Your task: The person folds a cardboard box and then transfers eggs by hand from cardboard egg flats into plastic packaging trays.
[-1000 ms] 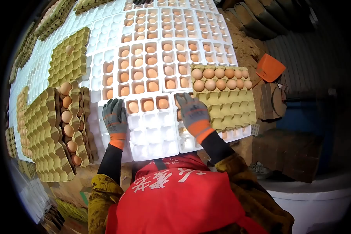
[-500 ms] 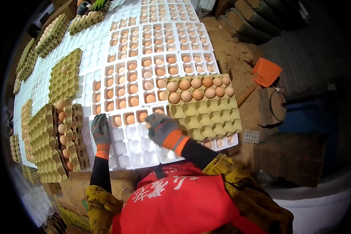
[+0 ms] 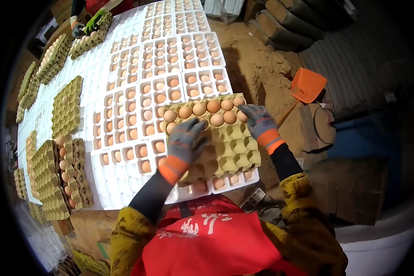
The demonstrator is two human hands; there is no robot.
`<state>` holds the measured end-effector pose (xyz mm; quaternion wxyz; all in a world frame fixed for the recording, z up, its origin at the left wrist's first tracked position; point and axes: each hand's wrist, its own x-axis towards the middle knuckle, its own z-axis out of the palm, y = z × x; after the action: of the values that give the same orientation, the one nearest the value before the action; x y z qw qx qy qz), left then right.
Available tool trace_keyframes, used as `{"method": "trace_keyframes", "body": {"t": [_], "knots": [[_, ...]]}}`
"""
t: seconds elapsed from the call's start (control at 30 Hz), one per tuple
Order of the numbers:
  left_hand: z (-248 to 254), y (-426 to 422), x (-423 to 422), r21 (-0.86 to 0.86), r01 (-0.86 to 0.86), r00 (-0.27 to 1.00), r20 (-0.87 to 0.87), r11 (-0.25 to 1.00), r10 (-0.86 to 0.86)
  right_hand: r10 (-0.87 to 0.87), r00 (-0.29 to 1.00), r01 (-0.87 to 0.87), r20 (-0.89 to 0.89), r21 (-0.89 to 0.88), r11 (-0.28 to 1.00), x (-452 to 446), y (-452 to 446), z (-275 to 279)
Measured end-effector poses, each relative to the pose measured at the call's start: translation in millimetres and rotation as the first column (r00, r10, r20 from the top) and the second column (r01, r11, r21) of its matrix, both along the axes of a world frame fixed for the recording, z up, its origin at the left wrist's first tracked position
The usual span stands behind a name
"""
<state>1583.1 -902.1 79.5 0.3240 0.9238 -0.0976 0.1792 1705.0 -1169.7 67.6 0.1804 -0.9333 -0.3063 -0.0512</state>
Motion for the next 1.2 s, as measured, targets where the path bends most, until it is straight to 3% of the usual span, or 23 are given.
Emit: {"method": "trace_keyframes", "body": {"t": [0.13, 0.23, 0.27, 0.3, 0.33, 0.37, 0.43, 0.5, 0.53, 0.57, 0.6, 0.63, 0.7, 0.73, 0.77, 0.83, 0.9, 0.97, 1.0, 1.03, 1.07, 1.1, 1.2], "knots": [[-26.4, -54.5, 62.8, 0.551, 0.027, 0.997, -0.075, 0.834, 0.017, 0.168, 0.986, -0.16, 0.016, -0.217, 0.963, 24.5, -9.7, -23.1], [-36.6, -48.7, 87.3, 0.311, 0.091, 0.972, -0.233, 0.946, -0.017, 0.154, 0.969, -0.051, -0.192, 0.456, 0.889, 21.7, -25.4, -29.1], [-34.3, -41.8, 83.1, 0.163, 0.044, 0.995, -0.098, 0.986, -0.028, 0.317, 0.745, 0.339, -0.587, 0.742, 0.578, 20.5, -29.9, -39.4], [-23.3, -34.0, 79.0, -0.048, 0.033, 0.988, -0.149, 0.998, -0.04, 0.418, 0.543, 0.636, -0.728, 0.682, 0.362, 24.8, -37.3, -18.9], [-10.9, -30.5, 76.8, -0.495, -0.089, 0.951, -0.302, 0.864, -0.075, 0.563, 0.472, 0.721, -0.678, 0.664, 0.195, 31.1, -40.4, -18.0], [-5.3, -27.4, 75.4, -0.801, -0.266, 0.891, -0.417, 0.535, -0.181, 0.692, 0.412, 0.803, -0.592, 0.596, 0.032, 33.1, -43.5, -19.6], [1.5, -27.3, 78.5, -0.935, -0.272, 0.896, -0.332, 0.225, -0.294, 0.537, 0.451, 0.68, -0.713, 0.664, 0.311, 56.6, -34.5, -20.0], [0.6, -43.8, 93.0, -0.678, -0.286, 0.809, -0.55, 0.678, -0.209, 0.293, 0.593, 0.363, -0.75, 0.574, 0.734, 77.5, -12.8, -6.7], [15.5, -69.7, 91.5, -0.348, -0.187, 0.857, -0.514, 0.919, -0.02, 0.201, 0.868, 0.033, -0.454, 0.457, 0.889, 79.4, -2.2, 2.2], [-14.6, -76.2, 96.3, 0.11, 0.051, 0.991, -0.128, 0.993, -0.037, 0.217, 0.975, -0.205, -0.056, 0.171, 0.964, 78.9, 6.5, 4.9], [-40.0, -87.8, 101.4, 0.316, 0.065, 0.988, -0.152, 0.946, -0.017, 0.164, 0.986, -0.157, 0.022, -0.178, 0.971, 79.8, 15.5, -7.7], [-45.7, -96.0, 105.1, 0.507, 0.082, 0.985, -0.171, 0.858, 0.007, 0.156, 0.987, -0.159, -0.029, -0.114, 0.981, 78.9, 14.5, -9.1], [-38.2, -88.7, 107.0, 0.349, 0.096, 0.956, -0.292, 0.932, 0.011, 0.147, 0.982, -0.146, -0.12, 0.014, 0.989, 81.9, 8.5, -7.8], [-27.7, -83.5, 105.9, 0.264, 0.088, 0.936, -0.352, 0.96, 0.011, 0.178, 0.954, -0.091, -0.242, 0.332, 0.939, 86.2, -0.6, -18.0], [-19.2, -71.7, 103.6, -0.13, 0.005, 0.855, -0.513, 0.992, -0.071, 0.333, 0.798, 0.153, -0.503, 0.703, 0.695, 84.3, -7.3, -32.1], [-10.9, -33.7, 94.8, -0.73, -0.325, 0.675, -0.625, 0.602, -0.393, 0.552, 0.476, 0.562, -0.685, 0.719, 0.409, 75.9, -28.6, 0.0], [-18.8, 1.2, 85.7, -0.964, -0.257, 0.773, -0.247, 0.067, -0.585, 0.612, 0.472, 0.537, -0.635, 0.757, 0.372, 73.4, -26.1, 8.4], [24.4, 3.1, 84.1, -0.97, -0.243, 0.863, -0.215, -0.001, -0.458, 0.692, 0.384, 0.468, -0.611, 0.775, 0.424, 81.1, -25.1, 7.9], [18.1, 15.5, 88.9, -0.965, -0.214, 0.867, -0.26, 0.153, -0.426, 0.546, 0.59, 0.214, -0.594, 0.768, 0.603, 87.3, -11.3, 11.3], [21.1, 23.2, 102.1, -0.858, -0.268, 0.832, -0.435, 0.438, -0.344, 0.416, 0.772, -0.016, -0.481, 0.639, 0.769, 86.3, 8.1, 16.1], [11.2, 23.4, 116.6, -0.583, -0.094, 0.896, -0.404, 0.807, -0.187, 0.263, 0.902, -0.141, -0.342, 0.343, 0.929, 80.7, 20.9, 20.3], [-1.2, 16.5, 125.3, -0.144, 0.026, 0.953, -0.295, 0.989, -0.068, 0.183, 0.982, -0.185, -0.052, -0.017, 0.983, 72.3, 33.7, 22.9], [-1.6, -23.0, 141.0, 0.493, 0.209, 0.903, -0.429, 0.845, 0.027, 0.03, 0.993, -0.092, -0.117, -0.572, 0.815, 63.4, 73.5, 16.6]]}}
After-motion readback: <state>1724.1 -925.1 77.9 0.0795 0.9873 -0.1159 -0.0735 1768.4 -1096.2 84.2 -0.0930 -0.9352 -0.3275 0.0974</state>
